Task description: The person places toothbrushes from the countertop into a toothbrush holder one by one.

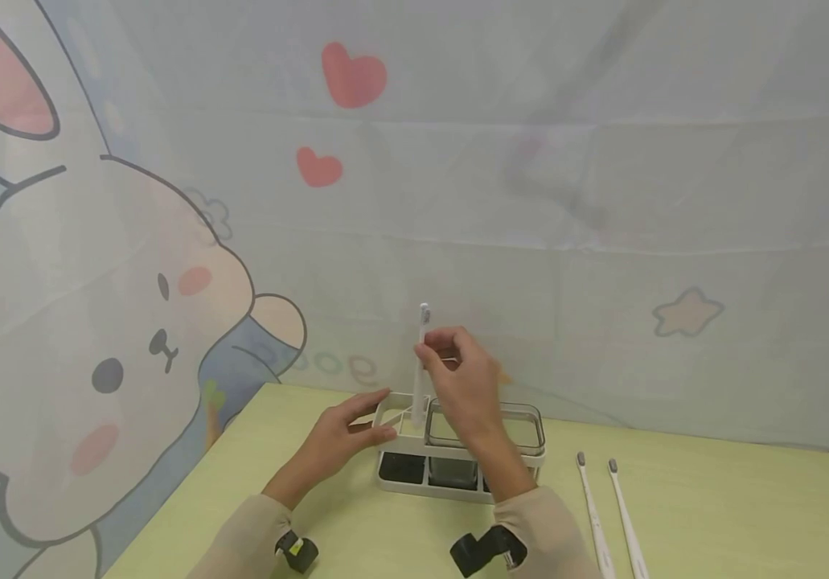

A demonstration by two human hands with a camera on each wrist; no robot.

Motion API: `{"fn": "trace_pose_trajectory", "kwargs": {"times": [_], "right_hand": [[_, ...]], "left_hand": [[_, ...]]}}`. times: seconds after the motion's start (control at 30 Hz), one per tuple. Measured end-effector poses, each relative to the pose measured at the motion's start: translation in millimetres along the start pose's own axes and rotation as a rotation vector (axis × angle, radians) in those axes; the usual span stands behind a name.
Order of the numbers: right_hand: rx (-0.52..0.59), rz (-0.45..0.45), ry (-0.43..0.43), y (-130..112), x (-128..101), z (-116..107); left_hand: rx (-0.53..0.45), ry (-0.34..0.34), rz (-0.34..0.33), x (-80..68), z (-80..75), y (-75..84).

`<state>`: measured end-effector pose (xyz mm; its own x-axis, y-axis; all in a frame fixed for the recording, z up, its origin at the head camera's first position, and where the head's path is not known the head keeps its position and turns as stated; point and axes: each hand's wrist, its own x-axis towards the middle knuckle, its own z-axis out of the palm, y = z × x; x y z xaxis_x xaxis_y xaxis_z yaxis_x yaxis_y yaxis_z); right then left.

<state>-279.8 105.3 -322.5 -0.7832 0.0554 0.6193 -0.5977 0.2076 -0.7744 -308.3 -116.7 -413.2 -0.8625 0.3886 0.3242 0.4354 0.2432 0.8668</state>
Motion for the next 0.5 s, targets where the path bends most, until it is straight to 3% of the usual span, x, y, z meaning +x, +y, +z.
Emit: {"fn": "trace_pose_trajectory", "kwargs": {"times": [0.5], "right_hand": [[0.011, 0.087, -0.023, 17.4, -19.2, 12.8]], "left_hand": [[0.016, -0.005, 0.008, 0.3, 0.5, -1.7]]}}
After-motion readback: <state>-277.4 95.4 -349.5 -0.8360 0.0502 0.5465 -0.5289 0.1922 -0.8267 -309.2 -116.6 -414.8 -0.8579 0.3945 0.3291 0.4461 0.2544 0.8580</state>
